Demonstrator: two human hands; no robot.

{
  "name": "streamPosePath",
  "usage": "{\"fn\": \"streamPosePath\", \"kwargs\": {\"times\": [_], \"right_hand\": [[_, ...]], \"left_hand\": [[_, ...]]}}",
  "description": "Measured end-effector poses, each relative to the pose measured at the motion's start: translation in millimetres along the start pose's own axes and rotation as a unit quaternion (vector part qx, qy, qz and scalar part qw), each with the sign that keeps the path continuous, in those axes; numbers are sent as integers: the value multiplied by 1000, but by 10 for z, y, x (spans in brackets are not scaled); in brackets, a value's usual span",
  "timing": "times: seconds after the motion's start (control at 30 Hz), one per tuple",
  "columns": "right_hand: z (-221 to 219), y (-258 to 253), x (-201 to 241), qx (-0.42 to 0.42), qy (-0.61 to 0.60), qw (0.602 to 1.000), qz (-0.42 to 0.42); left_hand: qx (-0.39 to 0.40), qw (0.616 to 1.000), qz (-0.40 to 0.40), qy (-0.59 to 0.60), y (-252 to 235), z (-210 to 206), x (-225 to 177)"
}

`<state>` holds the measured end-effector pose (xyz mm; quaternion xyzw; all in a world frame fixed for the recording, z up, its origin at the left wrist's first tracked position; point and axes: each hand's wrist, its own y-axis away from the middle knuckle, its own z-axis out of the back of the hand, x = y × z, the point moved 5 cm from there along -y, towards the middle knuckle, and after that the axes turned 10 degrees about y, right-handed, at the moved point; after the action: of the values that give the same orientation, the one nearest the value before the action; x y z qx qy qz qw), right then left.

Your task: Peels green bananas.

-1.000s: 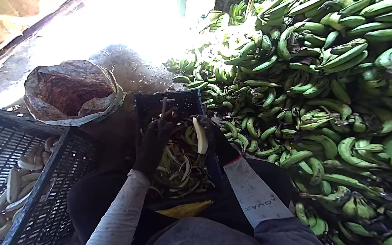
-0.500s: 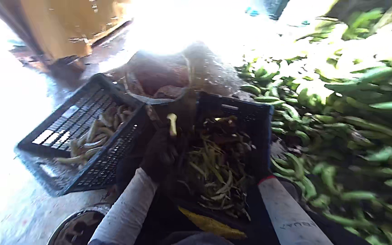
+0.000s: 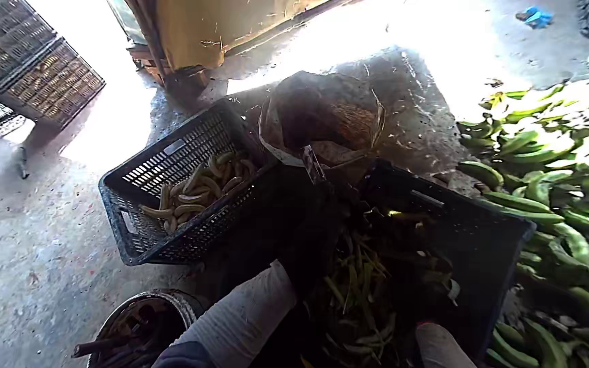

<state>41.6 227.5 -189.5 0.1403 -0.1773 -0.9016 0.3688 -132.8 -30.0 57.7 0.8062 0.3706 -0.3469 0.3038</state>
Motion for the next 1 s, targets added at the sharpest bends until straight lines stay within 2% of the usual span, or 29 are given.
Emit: {"fn": "streamPosePath", "kwargs": {"times": [0.07, 0.17, 0.23, 0.3, 0.37, 0.4, 0.43, 0.47, 0.53, 0.57, 0.63, 0.73, 0.8, 0.87, 0.93, 1.0], "right_hand": [[68, 25, -53, 16, -18, 1000, 4], [340, 159, -122, 51, -144, 988, -13], [409, 205, -244, -4, -241, 970, 21], [612, 395, -413, -62, -342, 936, 47], [977, 673, -490, -81, -469, 877, 63], [1188, 833, -491, -69, -557, 824, 80], [1393, 990, -505, -66, -619, 778, 87], [1585, 1121, -547, -78, -649, 752, 85], [1893, 1297, -645, -82, -744, 657, 85], [1999, 1334, -704, -99, -753, 647, 74], [2199, 1382, -768, -129, -743, 651, 89], [2419, 1573, -768, -168, -692, 693, 113], [2484, 1687, -767, -200, -662, 710, 130], [2507, 1746, -783, -223, -645, 718, 140], [2496, 1799, -804, -230, -648, 711, 144], [2497, 1844, -808, -229, -669, 689, 158]], "left_hand": [[12, 1000, 0, -2, -1, -70, 17], [24, 999, 7, -21, 16, -117, 27], [28, 999, 23, -24, 39, -90, 59], [18, 998, 47, -46, 64, -43, 140], [32, 982, 30, -182, 123, -24, 159], [62, 961, 13, -269, 155, -27, 155], [91, 949, -4, -301, 171, -58, 180], [105, 952, -12, -287, 190, -130, 210], [112, 972, 6, -208, 251, -325, 310], [119, 972, 11, -204, 308, -445, 358], [175, 951, 0, -253, 472, -619, 496], [266, 932, 27, -246, 729, -809, 815], [300, 938, 33, -172, 864, -953, 923], [325, 943, -16, -64, 926, -1176, 844], [354, 931, -78, 37, 1002, -1426, 617], [365, 922, -90, 92, 1067, -1598, 479]]}}
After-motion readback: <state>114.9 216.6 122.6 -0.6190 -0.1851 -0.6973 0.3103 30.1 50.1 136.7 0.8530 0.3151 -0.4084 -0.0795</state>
